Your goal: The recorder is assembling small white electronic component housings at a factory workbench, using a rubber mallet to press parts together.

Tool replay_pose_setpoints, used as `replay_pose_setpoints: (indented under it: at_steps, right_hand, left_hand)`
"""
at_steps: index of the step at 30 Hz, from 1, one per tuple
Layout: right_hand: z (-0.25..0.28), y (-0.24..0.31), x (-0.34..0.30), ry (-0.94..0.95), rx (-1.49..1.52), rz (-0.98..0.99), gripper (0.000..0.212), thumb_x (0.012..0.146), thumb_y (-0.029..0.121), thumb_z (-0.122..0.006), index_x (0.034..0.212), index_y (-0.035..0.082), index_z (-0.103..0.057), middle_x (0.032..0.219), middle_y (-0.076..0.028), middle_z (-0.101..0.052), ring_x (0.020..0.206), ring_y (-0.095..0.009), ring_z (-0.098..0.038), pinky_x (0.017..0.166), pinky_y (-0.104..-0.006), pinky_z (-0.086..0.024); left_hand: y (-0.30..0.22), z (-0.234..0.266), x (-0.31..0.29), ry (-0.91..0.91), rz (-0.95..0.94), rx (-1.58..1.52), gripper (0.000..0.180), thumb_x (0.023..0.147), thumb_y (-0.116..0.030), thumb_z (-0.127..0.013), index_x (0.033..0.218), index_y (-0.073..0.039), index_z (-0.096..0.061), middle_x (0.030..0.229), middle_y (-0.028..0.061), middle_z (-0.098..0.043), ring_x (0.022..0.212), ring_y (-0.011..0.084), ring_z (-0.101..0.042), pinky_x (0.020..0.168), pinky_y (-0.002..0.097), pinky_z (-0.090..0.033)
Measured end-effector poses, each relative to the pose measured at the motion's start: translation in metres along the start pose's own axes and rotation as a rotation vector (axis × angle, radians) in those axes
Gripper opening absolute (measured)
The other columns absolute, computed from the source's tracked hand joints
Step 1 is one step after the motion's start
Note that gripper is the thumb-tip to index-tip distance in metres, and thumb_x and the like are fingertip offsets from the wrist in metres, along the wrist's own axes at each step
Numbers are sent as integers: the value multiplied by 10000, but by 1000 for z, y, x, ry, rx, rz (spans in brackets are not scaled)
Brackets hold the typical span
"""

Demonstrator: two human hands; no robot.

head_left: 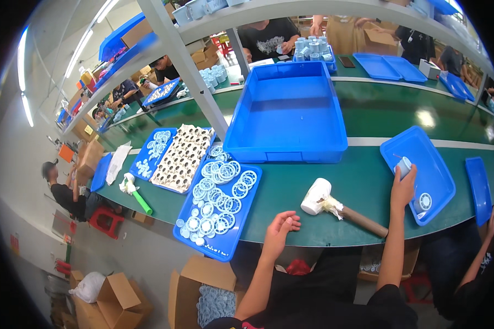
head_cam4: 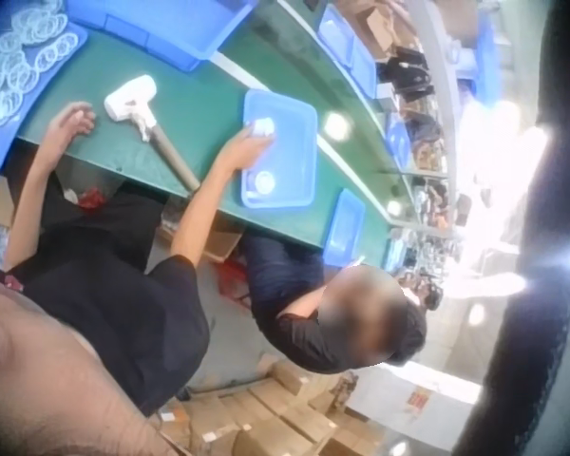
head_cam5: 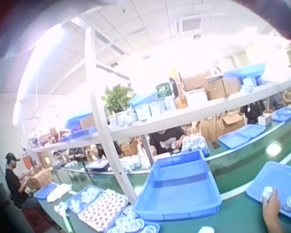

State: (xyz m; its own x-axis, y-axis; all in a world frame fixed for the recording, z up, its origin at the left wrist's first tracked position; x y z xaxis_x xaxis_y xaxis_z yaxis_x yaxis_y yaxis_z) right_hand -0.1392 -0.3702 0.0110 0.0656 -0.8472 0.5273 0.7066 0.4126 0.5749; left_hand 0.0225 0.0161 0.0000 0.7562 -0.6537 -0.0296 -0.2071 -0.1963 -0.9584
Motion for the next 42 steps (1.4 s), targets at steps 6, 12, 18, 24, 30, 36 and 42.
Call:
replay_pose_setpoints:
  at_steps: [6,12,18,24,30,36,42]
  right_hand:
    - [-1,-2,2,-38,-25,22,598,1052,395,-599,1465,-10,-448,1363,-251,-615,1201,-453,-620,959,-506,-515]
    - [-9,-20,1,-24,-213,30,564,1023,312,-630,1461,-4,-469,1382,-233,-597,1217,-438,-602,968,-502,-520]
    - [-8,-9,0,-110,-190,78,629,993,311,-654,1486,-16,-442,1451,-251,-547,1263,-437,-587,1036,-501,-504]
    - [-6,7,1,-100,-184,96,599,946,258,-674,1448,4,-469,1457,-226,-524,1227,-414,-589,982,-503,-518]
    - [2,-4,0,-103,-138,45,570,913,219,-687,1402,-2,-494,1414,-211,-534,1217,-408,-587,938,-497,-527]
    - [-1,23,0,-41,-39,42,618,905,225,-682,1433,-22,-475,1458,-247,-506,1281,-431,-543,1047,-510,-474]
    - [11,1,-2,-94,-42,-58,615,921,213,-675,1446,-29,-465,1471,-254,-497,1302,-451,-528,1068,-526,-461]
  left_hand:
    - [-1,-1,-1,9,1,-8,333,1109,-183,-519,1344,48,-562,1205,162,-676,1041,200,-674,936,344,-557]
    - [-37,-6,3,-150,55,83,306,1091,-187,-548,1269,51,-620,1139,140,-704,1027,192,-680,931,334,-554]
    - [-239,-50,112,-356,-710,643,355,1010,-248,-702,1251,4,-633,1089,94,-701,1016,169,-652,914,337,-524]
    - [-417,-58,286,-697,-1313,1319,635,914,-406,-754,1367,-15,-541,1207,273,-612,1042,484,-655,887,530,-545]
    - [-451,-112,339,-760,-1054,1437,789,872,-524,-763,1428,-40,-481,1314,296,-577,1139,491,-651,924,549,-560]
    - [-474,-72,342,-789,-1155,1288,747,844,-418,-830,1394,-16,-524,1281,292,-617,1127,455,-652,955,526,-535]
    - [-440,-125,244,-325,-1183,872,628,904,-291,-786,1407,-30,-516,1191,179,-645,1025,274,-649,896,390,-524]
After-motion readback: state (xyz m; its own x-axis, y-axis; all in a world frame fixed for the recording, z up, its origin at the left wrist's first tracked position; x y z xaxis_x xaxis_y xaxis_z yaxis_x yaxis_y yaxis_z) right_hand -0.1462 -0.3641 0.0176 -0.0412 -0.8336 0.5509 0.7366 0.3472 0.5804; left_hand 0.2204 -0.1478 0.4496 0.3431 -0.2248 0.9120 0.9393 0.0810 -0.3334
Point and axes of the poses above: each hand's wrist, its own x-axis towards the middle knuckle, its own z-axis out of the back of the hand, y = z × x, the point moved 1 cm from there along x, towards the middle knuckle
